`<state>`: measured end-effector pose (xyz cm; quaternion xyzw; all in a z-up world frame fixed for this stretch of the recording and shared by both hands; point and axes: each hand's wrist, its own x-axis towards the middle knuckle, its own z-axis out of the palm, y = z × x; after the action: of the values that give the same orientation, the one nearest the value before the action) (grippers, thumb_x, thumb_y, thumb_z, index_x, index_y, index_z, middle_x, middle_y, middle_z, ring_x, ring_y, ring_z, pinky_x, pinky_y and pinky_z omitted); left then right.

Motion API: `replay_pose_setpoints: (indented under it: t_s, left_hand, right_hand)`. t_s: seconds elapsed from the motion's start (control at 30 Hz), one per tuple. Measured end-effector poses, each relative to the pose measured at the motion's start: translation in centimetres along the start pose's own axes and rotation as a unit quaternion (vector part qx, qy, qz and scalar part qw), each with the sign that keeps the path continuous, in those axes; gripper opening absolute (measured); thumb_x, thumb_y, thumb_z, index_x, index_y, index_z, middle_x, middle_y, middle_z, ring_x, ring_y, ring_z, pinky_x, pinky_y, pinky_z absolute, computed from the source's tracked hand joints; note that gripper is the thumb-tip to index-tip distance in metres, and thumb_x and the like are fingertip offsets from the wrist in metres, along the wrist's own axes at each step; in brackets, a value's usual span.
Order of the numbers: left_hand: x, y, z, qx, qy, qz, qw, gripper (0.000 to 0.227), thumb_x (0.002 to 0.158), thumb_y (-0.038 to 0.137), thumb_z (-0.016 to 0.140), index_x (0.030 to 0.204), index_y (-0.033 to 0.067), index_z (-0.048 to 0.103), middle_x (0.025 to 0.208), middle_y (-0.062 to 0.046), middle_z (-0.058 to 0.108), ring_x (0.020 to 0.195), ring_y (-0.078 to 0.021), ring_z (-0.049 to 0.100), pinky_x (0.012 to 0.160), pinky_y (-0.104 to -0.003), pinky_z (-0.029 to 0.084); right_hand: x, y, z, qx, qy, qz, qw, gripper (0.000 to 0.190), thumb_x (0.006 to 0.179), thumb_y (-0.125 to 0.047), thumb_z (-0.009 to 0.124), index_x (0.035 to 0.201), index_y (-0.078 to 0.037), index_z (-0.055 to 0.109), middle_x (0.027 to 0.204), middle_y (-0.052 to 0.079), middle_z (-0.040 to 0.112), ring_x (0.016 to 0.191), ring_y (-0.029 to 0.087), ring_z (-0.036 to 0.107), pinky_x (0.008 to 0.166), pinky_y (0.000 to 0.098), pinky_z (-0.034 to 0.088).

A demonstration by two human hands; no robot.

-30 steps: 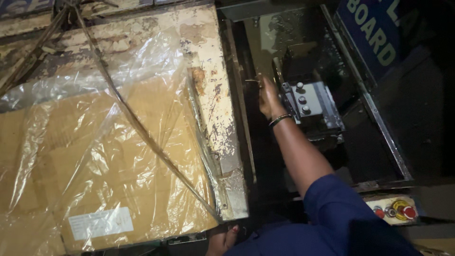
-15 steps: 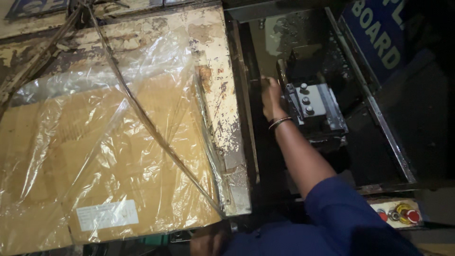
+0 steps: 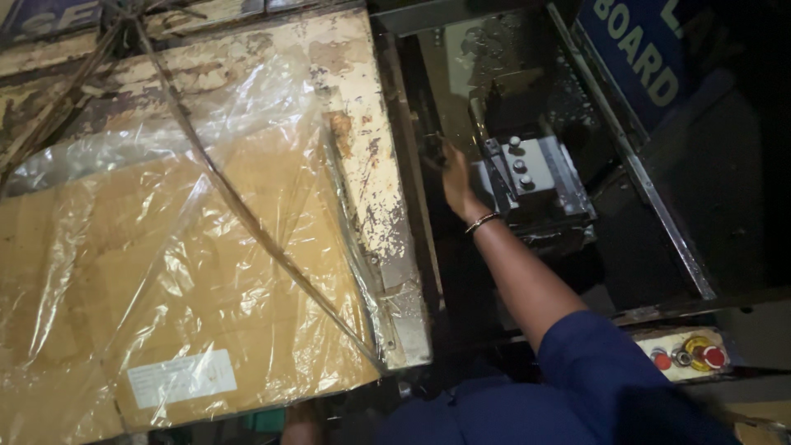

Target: The person repeatedly picks metal fasteners from a blue bin and inserts them one by one into a machine slot. The person also presses a red button on the machine control panel during the process.

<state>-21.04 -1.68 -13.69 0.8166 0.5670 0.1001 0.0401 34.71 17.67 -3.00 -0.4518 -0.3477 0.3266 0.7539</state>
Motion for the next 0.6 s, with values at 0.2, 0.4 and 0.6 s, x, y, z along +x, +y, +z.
replay_pose_setpoints:
  t_s: [0.2,0.4,0.6]
  left_hand:
    - [1.0,-0.1,-0.3,0.001,-0.021,0.001,1.0,0.071,0.066,0.032,0.082,0.128,0.0044,0.059,0.123,-0.026,0.061,0.107,-0.045,0.064,0.09,-0.056,0.05]
    - [1.6,-0.5,-0.6,0.0,-0.027,0.0,1.0,0.066,0.067,0.031,0.081,0.124,0.0065,0.061,0.12,-0.024,0.063,0.105,-0.0431,0.065,0.088,-0.055,0.051]
    - [1.3,-1.4,-1.4,0.003,-0.03,-0.009,1.0,0.06,0.068,0.031,0.081,0.121,0.0086,0.063,0.117,-0.021,0.064,0.103,-0.0412,0.066,0.086,-0.054,0.051]
  right_hand:
    - [0.2,0.9,-0.3,-0.046,-0.001,-0.043,0.998,0.028,0.096,-0.011,0.063,0.122,-0.003,0.067,0.116,0.002,0.07,0.109,0.015,0.063,0.097,0.03,0.053]
    - [0.4,0.8,0.0,-0.09,0.008,-0.067,0.994,0.036,0.09,0.005,0.072,0.125,-0.003,0.067,0.12,0.002,0.071,0.109,0.013,0.061,0.096,0.0277,0.051]
    - [0.4,0.0,0.4,-0.115,0.018,-0.052,0.992,0.041,0.089,0.005,0.072,0.128,-0.003,0.066,0.119,0.002,0.072,0.105,0.011,0.063,0.094,0.027,0.053]
